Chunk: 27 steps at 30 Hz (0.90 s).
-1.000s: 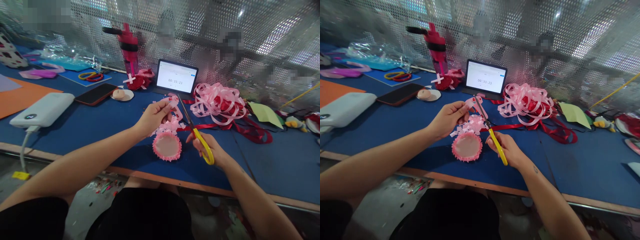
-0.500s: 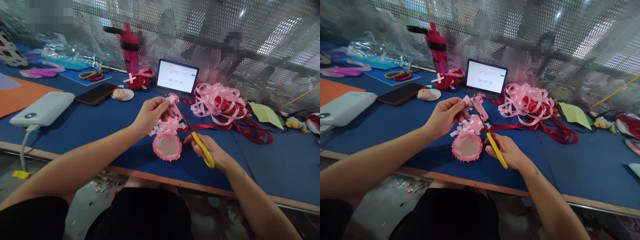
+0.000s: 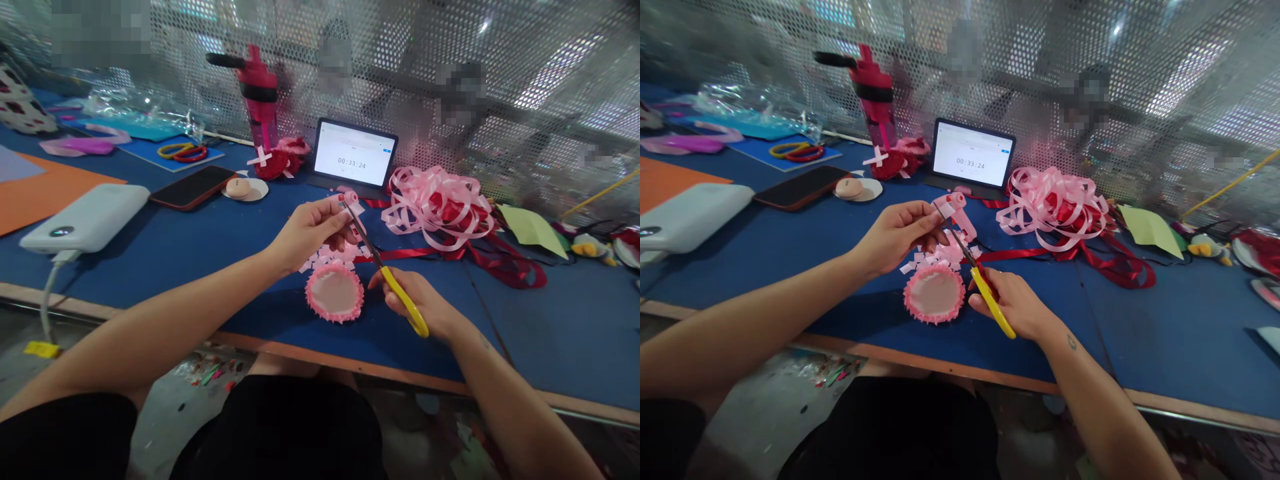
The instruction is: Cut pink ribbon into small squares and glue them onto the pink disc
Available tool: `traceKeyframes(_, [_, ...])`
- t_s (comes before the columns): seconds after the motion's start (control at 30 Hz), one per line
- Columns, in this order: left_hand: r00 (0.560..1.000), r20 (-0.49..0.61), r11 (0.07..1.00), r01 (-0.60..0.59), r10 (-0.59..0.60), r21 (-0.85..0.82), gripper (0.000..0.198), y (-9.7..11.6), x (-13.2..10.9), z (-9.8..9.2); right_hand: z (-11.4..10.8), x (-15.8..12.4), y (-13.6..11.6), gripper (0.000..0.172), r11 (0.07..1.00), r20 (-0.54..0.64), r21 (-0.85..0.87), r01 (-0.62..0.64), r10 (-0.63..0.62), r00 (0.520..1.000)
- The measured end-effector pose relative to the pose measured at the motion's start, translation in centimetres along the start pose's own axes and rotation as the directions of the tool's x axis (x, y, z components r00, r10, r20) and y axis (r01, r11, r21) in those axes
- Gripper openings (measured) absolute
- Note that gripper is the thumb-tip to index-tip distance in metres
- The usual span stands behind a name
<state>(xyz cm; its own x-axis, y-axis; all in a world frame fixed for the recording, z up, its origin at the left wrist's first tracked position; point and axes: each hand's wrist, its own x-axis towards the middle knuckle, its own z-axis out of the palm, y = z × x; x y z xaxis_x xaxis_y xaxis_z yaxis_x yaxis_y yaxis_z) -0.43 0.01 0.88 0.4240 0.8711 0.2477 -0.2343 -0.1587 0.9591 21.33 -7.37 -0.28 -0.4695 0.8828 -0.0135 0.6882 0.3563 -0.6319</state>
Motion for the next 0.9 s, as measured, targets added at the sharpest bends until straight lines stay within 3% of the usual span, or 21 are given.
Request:
traceKeyframes(0.37, [0.999,0.011,0.998,0.045,-0.045,0.048,0.018,-0.03,0.06,-0.3,0.16,-0.01,-0.29,0.063,0.998,-0.008,0.059,-0.009,0.01,1.0])
traceKeyframes(0.9, [0.998,0.017,0.997,0.061,-0.062,0.055,0.018,0.07,0.17,-0.31,0.84,0.24,0.18,0.053,0.971,-0.044,0.197,-0.138,0.15,0.988])
